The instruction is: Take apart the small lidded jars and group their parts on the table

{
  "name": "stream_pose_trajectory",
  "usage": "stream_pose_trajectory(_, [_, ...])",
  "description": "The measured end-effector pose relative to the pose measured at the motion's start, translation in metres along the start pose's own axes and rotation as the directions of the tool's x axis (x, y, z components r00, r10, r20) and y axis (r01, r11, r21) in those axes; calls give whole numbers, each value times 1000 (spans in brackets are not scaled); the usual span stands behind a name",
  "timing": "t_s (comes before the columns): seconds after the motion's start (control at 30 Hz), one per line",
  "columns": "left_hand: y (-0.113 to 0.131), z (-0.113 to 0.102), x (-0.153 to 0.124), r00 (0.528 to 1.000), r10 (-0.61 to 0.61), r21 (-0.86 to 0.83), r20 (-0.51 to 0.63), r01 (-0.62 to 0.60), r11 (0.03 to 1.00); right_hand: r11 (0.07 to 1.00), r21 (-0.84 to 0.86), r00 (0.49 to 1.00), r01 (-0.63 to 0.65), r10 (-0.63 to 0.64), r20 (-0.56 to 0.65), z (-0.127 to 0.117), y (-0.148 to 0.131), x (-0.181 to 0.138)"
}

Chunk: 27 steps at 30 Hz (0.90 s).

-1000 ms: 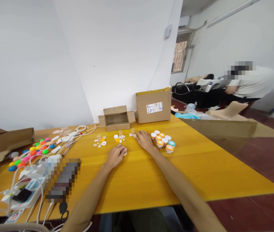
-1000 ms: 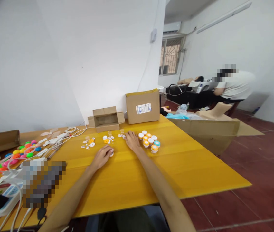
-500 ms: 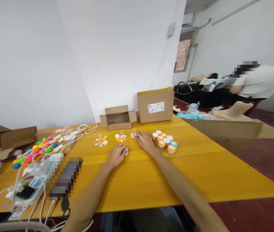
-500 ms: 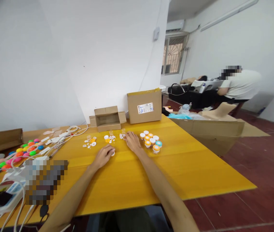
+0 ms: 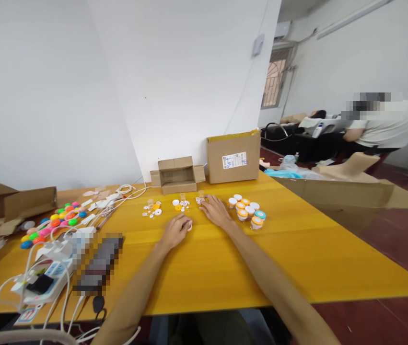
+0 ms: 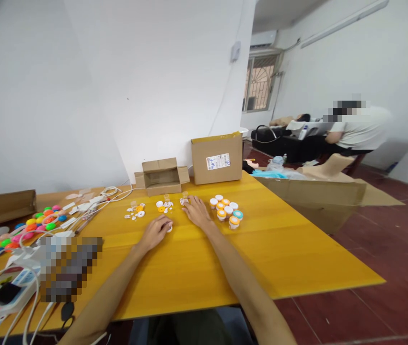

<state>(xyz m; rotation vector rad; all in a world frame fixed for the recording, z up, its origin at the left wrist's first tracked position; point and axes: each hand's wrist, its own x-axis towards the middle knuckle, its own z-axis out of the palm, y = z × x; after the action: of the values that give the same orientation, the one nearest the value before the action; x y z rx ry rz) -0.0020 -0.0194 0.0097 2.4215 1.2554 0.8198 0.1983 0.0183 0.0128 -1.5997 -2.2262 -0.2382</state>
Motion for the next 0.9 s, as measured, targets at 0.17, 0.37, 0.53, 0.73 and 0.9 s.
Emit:
stream_pose_trajectory(0.17, [2,-2,0,1000,-1,4,-2,1,1000,1000,-11,1000,-12,12,-17,-1,-1,-1])
stream_pose_trajectory(0.37, [5,-4,-2,1000,0,-33,-3,0,999,1000,-14,1000,1,-1,-28,-1,-1,-4])
stream_pose_trajectory(0.53, [3,-9,-5,998,54,-58,40,-52,997,1000,-4,998,17,-17,-65,6,0,-5])
stream_pose_trajectory(0.73, [-2,-7,-5,998,37,-114,50,-32,993,995,30,988,90,-86,-130,18,-1,-12])
stream_pose_trajectory(0.9, [-6,-1,-3,1000,-3,-178,27,8,984,972,115,968,206,-186,-166,24,-8,-26])
